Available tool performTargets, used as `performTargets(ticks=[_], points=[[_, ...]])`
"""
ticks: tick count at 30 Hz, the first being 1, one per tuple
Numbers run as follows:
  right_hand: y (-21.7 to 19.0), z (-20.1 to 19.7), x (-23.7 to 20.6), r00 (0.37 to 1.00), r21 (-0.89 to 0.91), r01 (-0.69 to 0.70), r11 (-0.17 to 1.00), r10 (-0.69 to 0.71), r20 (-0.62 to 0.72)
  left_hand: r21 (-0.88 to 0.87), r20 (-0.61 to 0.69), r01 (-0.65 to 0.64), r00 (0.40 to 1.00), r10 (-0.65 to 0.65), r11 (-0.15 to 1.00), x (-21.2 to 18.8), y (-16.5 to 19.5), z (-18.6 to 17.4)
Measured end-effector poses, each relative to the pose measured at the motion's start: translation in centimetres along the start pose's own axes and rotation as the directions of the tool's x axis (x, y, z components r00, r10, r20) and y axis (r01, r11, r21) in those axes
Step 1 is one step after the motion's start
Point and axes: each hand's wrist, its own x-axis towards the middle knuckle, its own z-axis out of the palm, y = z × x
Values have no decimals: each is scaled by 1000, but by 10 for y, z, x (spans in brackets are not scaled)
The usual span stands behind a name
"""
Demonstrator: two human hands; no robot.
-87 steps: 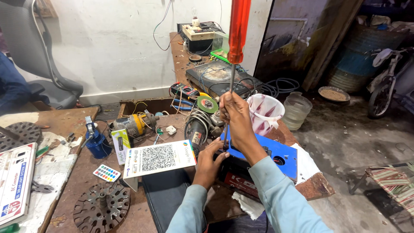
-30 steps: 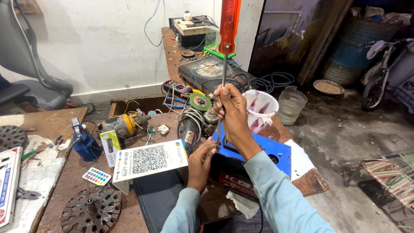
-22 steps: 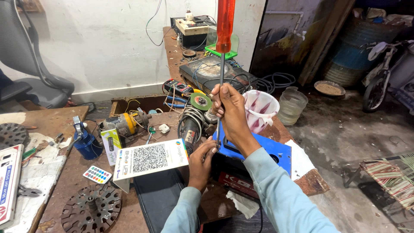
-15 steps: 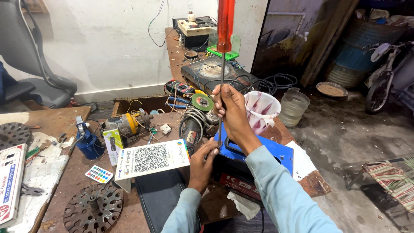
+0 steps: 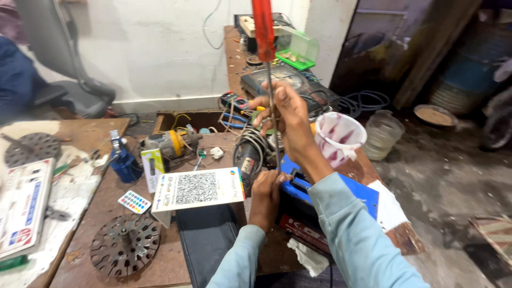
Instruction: The person uses a large red-handled screwdriver to unscrew screws from a blue electronic device on a cluttered workbench, holding the device steady with the other hand and repositioning it to reach different screws. They continue removing screws from the casing throughout the clip.
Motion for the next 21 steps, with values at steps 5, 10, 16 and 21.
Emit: performTargets(ticks=[5,10,16,21], points=[[-32,13,28,983,-37,177,983,-179,-38,151,33,-40,999,36,988,0,-3,1],[-28,23,36,974,23,185,982,-180,-140,139,27,-1,1000,-3,990,-11,-11,6],[-31,18,29,999,71,48,996,-47,-17,200,114,-58,993,35,978,-14,-17,-3],[-41,8,21,1000,155,-23,988,24,-8,226,90,-72,995,53,972,-20,-14,-8]])
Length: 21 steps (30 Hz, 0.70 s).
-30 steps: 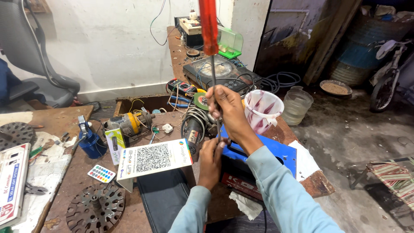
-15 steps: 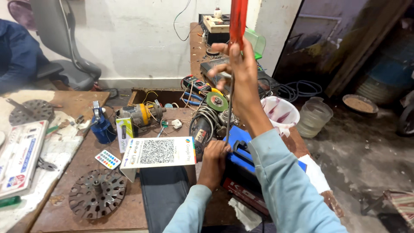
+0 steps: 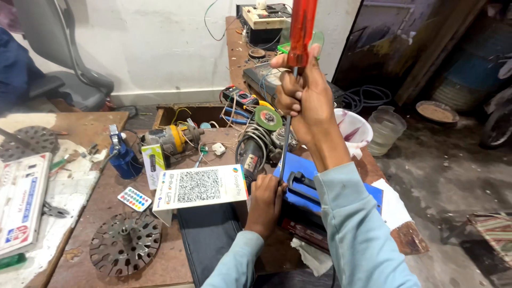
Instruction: The person uses a large red-handled screwdriver to unscrew screws from a blue electronic device on a cluttered workbench, holding the device steady with the other hand and repositioning it to reach different screws. They continue removing screws from the casing throughout the clip.
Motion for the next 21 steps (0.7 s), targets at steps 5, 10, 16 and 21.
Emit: performTargets(ticks=[5,10,16,21], points=[[26,-1,-25,969,14,61,998,-56,-242,-27,-14,21,1000,-21,999,2,0,9],[40,-10,-32,976,23,138,990,-132,-171,-54,-50,72,996,-74,996,-3,2,14],[42,-14,-29,981,60,149,987,-140,-135,-103,-61,118,990,-124,988,-2,6,20],[38,-11,-24,983,-21,121,992,-122,-133,-109,-81,84,992,-93,991,3,5,24]])
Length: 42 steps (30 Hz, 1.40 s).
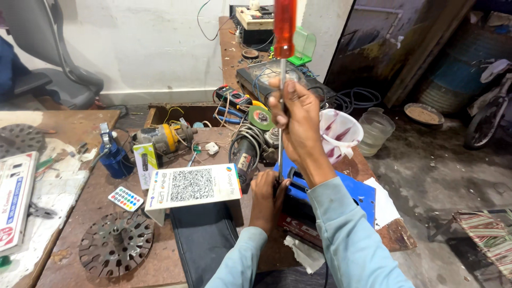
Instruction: The person uses a large red-handled screwdriver to unscrew screws from a blue electronic device on a cluttered workbench, holding the device steady with the other hand and repositioning it to reach different screws. They continue removing screws from the casing throughout the clip.
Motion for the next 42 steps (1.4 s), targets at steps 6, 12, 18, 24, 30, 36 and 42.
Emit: performTargets(ticks=[6,12,18,24,30,36,42], points=[[9,6,-6,998,3,-7,1000,7,-54,10,6,-22,1000,22,1000,-1,-1,-1],[16,2,-6,999,59,8,998,-5,-42,-72,5,-50,999,50,996,-1,1,-7],[22,-3,-4,998,41,-27,999,25,50,-79,146,66,988,-54,995,4,1,-14],[22,-2,0,988,35,-75,997,70,140,-117,109,8,994,5,993,0,2,-13],[28,7,-2,992,-109,-99,989,107,64,-150,112,22,994,-5,988,1,-3,-12],[37,-1,0,990,34,-138,990,138,29,-99,153,86,986,-71,991,2,-3,-13],[35,0,-2,987,6,-156,988,155,27,-116,162,97,984,-78,988,4,3,-15]])
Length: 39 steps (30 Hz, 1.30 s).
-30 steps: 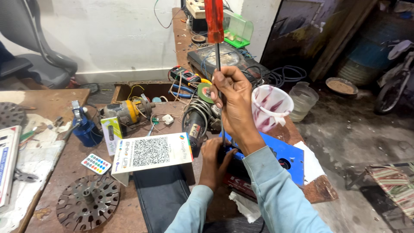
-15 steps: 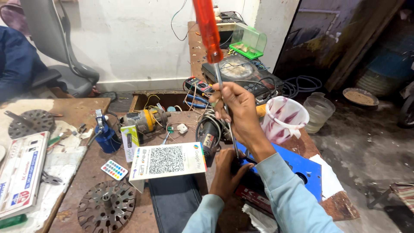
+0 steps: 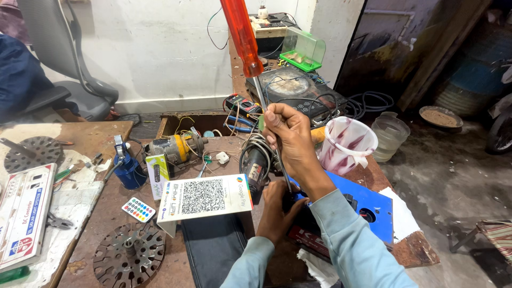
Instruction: The person uses a large red-handled screwdriver to unscrew screws from a blue electronic device on a cluttered workbench, holding the device steady with the other hand and repositioning it to reach different screws. They continue removing screws from the casing throughout the clip.
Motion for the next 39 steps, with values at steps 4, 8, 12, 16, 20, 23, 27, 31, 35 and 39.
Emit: performTargets(ticks=[4,8,12,16,20,23,27,31,35,39], points=[[-4,3,-5,999,-30,27,999,-26,23,16,27,-4,1000,4,1000,2,-1,-3],[-5,9,-7,999,-53,41,998,-41,4,13,10,-55,998,55,998,1,-4,-3],[-2,13,-11,997,-90,61,994,-65,-38,-33,-11,-111,994,111,993,1,-8,-3],[1,11,-8,992,-147,96,985,-107,-70,-6,21,-55,998,55,998,2,-10,-1],[9,7,-4,947,-285,152,946,-222,-233,-17,-10,-153,988,153,988,4,-10,-3],[15,0,-4,932,-262,190,946,-258,-256,14,-14,-76,997,76,997,8,-9,-4],[11,-17,-2,977,-83,122,989,-135,-165,99,29,47,998,-50,994,14,-9,-1],[9,-22,-3,995,-18,43,999,-44,-91,-12,-17,-39,999,39,999,9,-10,-1],[13,-20,-9,998,-47,47,998,-48,-31,-41,-54,-60,997,58,997,4,-14,1],[21,-20,-10,997,10,45,999,-45,-61,12,-3,30,1000,-30,999,2,-17,-1]])
